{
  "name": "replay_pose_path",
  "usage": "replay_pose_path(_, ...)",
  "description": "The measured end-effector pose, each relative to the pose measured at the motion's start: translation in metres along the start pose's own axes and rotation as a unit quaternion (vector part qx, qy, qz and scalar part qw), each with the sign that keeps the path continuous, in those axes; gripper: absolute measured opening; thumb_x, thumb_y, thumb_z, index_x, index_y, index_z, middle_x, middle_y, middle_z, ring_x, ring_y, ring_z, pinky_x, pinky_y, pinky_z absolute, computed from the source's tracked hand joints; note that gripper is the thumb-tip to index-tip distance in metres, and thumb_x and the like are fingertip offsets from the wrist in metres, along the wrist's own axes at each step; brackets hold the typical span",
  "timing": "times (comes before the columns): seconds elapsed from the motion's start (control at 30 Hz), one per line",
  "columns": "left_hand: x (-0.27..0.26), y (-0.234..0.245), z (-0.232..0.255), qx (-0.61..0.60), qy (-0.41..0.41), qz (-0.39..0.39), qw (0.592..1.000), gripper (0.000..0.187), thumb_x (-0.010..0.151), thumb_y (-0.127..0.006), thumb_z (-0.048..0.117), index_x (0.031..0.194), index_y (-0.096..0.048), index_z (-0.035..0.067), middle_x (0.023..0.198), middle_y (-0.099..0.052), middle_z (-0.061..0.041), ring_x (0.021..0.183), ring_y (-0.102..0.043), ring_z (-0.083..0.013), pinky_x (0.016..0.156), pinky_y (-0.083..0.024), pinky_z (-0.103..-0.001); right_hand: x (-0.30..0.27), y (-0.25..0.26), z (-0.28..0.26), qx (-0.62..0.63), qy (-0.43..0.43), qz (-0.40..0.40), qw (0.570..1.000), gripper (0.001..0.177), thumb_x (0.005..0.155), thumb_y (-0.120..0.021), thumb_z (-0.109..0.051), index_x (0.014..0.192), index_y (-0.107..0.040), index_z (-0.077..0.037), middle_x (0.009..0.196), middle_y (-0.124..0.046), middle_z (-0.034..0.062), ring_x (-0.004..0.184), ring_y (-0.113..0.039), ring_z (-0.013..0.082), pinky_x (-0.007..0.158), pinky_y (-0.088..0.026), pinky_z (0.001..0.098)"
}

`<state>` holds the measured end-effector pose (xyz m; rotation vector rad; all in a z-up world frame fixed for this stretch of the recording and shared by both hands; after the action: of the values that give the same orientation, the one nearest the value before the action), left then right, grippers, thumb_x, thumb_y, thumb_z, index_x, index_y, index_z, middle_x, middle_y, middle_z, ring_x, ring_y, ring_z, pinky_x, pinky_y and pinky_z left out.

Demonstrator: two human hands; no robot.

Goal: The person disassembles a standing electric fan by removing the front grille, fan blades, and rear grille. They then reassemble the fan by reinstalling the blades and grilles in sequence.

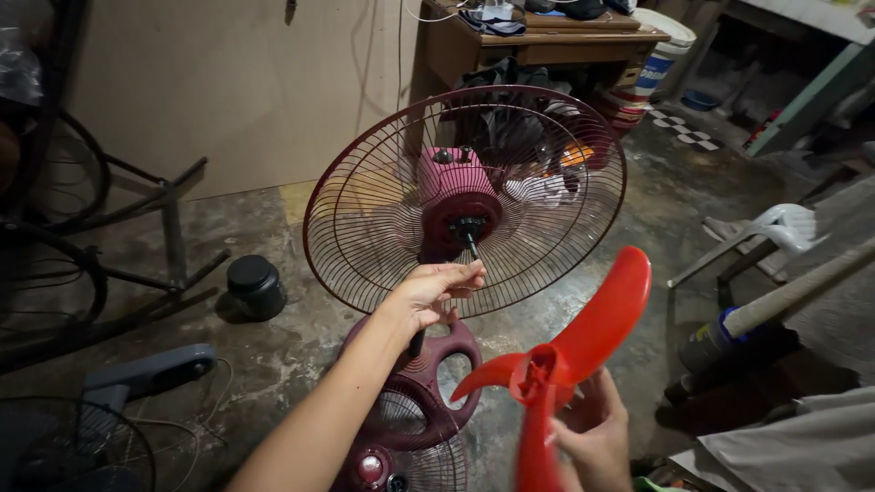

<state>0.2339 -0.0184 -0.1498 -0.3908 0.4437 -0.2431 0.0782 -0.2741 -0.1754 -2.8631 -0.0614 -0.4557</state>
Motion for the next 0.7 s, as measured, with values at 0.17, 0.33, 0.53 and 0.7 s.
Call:
replay_pose_path(0.17,0.012,0.015,-0.015,-0.127,-0.059,-0.131,0.981,0.018,0.091,-0.076,0.028,0.102,-0.078,0.014,0.093,-0.074,0.004,0.083,-0.061,-0.0064,0.064,-0.046,-0.027,0.01,0.017,-0.014,0.086,0.02,-0.046,0.995,0.08,0.067,-0.078,0.012,0.14,-0.046,0.003,0.133,-0.06,0.0143,0.116,-0.068,0.0274,0.095,-0.058,0.0416)
replay_pose_path(0.33,0.03,0.019,-0.03,-0.163,-0.086,-0.157,0.97,0.018,0.092,-0.074,0.024,0.105,-0.076,0.011,0.096,-0.075,0.001,0.079,-0.063,-0.007,0.065,-0.051,-0.028,0.028,0.017,-0.04,0.054,0.026,-0.043,0.997,0.077,0.067,-0.077,0.012,0.137,-0.047,0.0,0.133,-0.06,0.0126,0.115,-0.068,0.0264,0.093,-0.06,0.041)
replay_pose_path(0.53,0.034,0.027,-0.033,-0.137,-0.114,-0.193,0.965,0.019,0.096,-0.073,0.023,0.108,-0.073,0.009,0.097,-0.074,0.002,0.08,-0.065,-0.006,0.069,-0.05,-0.023,0.061,-0.036,-0.057,-0.089,0.026,-0.028,0.995,0.074,0.068,-0.076,0.013,0.134,-0.047,-0.003,0.133,-0.059,0.0106,0.114,-0.068,0.0253,0.09,-0.062,0.0403)
replay_pose_path(0.7,0.036,0.027,-0.037,-0.143,-0.124,-0.203,0.961,0.02,0.097,-0.072,0.023,0.11,-0.074,0.009,0.097,-0.074,0.002,0.078,-0.065,-0.0051,0.069,-0.051,-0.021,0.078,-0.077,-0.07,-0.191,0.043,-0.013,0.981,0.063,0.069,-0.08,0.008,0.123,-0.05,-0.003,0.127,-0.06,0.0111,0.104,-0.071,0.0226,0.08,-0.066,0.0357)
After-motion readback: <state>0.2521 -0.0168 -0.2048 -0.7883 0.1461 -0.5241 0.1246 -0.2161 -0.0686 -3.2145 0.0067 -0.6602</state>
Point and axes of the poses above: each hand's wrist, its own x-axis towards the middle knuckle, its own y-axis out of the back of the hand, z = x × y, the point moved 1 cm from there along x, towards the middle knuckle
